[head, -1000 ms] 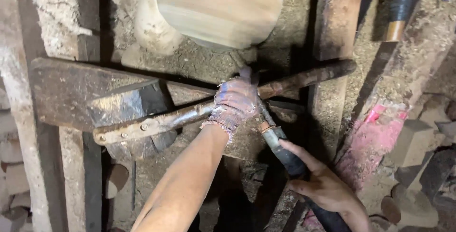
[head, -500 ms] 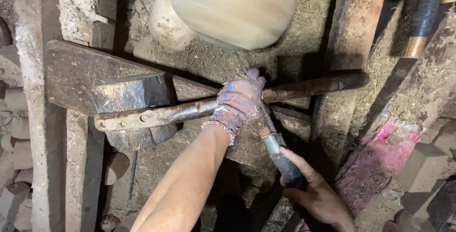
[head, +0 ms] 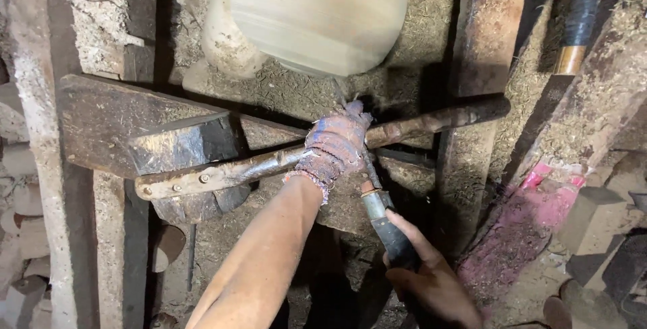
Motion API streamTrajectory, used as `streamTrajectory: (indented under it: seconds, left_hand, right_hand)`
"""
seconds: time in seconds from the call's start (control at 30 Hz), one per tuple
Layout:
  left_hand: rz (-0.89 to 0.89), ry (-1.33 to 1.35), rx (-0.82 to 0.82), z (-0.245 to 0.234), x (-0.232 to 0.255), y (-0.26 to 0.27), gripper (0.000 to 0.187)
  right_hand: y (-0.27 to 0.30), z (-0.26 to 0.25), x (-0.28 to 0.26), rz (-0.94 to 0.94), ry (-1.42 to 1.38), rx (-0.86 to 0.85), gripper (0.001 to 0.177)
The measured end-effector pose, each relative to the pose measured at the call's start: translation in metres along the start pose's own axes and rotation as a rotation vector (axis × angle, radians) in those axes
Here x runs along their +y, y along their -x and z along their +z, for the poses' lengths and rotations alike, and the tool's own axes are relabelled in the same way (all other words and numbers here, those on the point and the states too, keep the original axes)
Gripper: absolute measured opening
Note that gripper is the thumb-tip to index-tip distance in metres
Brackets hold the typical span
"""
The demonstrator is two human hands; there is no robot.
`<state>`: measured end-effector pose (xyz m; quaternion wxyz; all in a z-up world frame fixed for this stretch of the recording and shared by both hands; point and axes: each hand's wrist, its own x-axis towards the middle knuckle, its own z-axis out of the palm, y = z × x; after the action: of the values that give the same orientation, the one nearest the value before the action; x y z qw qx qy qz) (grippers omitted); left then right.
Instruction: Shaping a wooden vessel on a lathe using a handheld chisel.
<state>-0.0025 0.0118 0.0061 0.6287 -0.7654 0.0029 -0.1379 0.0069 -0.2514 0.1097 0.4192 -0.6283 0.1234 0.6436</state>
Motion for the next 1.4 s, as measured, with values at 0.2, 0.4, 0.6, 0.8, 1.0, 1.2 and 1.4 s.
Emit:
streamTrajectory:
  seconds: [0.2,0.4,0.6,0.8,1.0,1.2,1.4]
  left_hand:
    - [0.131,0.118,0.116,0.007,-0.005,0.004,0.047]
    - [-0.083,-0.038,0.18,0.019,-0.009,-0.005,0.06]
    - [-0.028,0.034,0.198,0.025,-0.017,-0.007,0.042]
    - [-0.089,-0.014,0.258,0.027,-0.008,-0.005,0.042]
    - [0.085,0.261,0.17,0.02,-0.008,-0.002,0.041]
    - [0.08,0.205,0.112,0.012,-0.004,0.001,0.049]
    - [0.088,0.371,0.12,0.006,0.01,0.005,0.018]
  right_hand:
    - [0.001,0.013,-0.001,-0.102,0.171,0.005,0.095]
    - [0.003,0.03,0.003,-0.056,0.077,0.093,0.093]
    - [0.006,0.045,0.0,-0.01,0.114,0.103,0.093]
    - [0.006,0.05,0.005,-0.124,0.067,0.096,0.089]
    - [0.007,0.038,-0.004,0.003,0.116,0.116,0.089]
    - [0.004,0.024,-0.002,0.031,-0.033,0.1,0.093]
    - [0.002,0.009,0.001,0.039,-0.183,0.067,0.094]
